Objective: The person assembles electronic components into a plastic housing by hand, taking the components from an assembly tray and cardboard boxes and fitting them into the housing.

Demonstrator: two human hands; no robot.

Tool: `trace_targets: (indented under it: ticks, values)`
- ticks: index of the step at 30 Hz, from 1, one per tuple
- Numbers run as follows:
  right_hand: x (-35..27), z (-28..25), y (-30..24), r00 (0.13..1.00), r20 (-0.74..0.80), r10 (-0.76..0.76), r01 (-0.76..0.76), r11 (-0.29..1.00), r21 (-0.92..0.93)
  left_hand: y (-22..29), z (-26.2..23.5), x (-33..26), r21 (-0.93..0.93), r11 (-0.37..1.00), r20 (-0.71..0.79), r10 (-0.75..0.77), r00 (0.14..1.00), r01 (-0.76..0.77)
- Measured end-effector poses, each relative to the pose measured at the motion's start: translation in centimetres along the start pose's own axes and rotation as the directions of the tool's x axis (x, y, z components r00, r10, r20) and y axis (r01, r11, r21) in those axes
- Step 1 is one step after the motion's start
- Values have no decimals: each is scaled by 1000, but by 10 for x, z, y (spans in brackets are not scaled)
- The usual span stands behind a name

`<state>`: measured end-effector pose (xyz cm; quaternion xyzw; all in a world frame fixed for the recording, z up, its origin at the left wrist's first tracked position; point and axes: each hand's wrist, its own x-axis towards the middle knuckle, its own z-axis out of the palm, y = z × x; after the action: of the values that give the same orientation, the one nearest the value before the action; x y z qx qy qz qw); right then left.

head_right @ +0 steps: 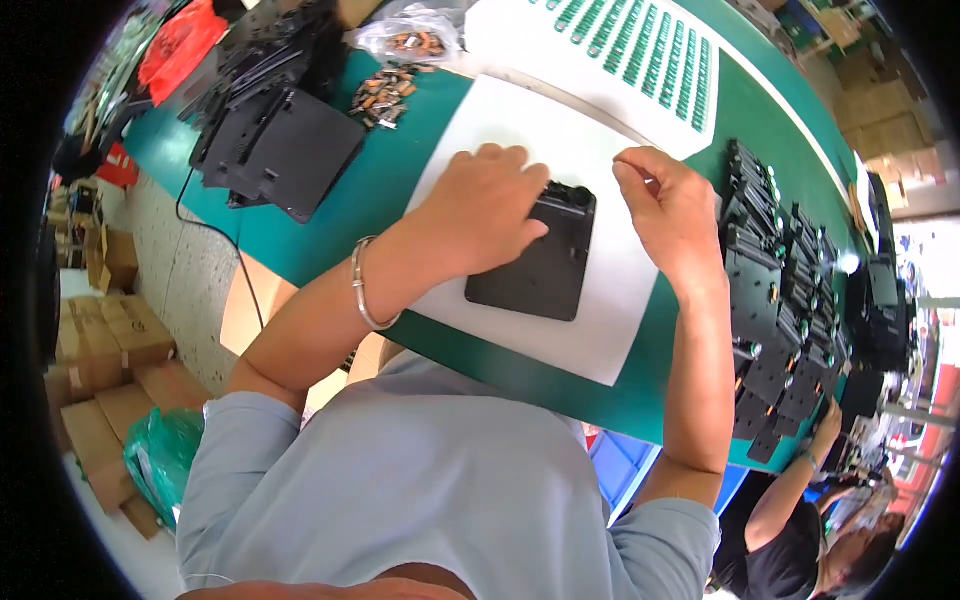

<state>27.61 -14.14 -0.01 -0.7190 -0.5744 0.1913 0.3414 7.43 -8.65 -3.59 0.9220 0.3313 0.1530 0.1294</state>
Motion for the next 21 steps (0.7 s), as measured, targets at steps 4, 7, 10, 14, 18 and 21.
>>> trace_targets:
  ticks: [4, 7, 10, 14, 18, 21]
  values:
    - [20, 21, -30, 982, 119, -150, 150, 989, 7, -9, 27, 16, -50, 992, -55, 111, 992, -114]
    - [44, 55, -56, 947, 210, -242, 238, 970, 46, -16, 48, 21, -153, 969, -330, 133, 935, -192]
    - [67, 101, -76, 848, 299, -438, 455, 890, 14, -25, 56, 22, -302, 892, -535, 135, 834, -338]
    - [86, 149, -96, 751, 481, -453, 546, 835, -67, -24, 48, 18, -495, 837, -342, 59, 938, -234]
    - [96, 169, -100, 712, 525, -466, 612, 779, -139, -24, 50, 16, -464, 868, -332, 11, 943, -174]
    - [101, 174, -100, 706, 549, -447, 588, 803, -102, -25, 57, 16, -457, 872, -367, -4, 930, -177]
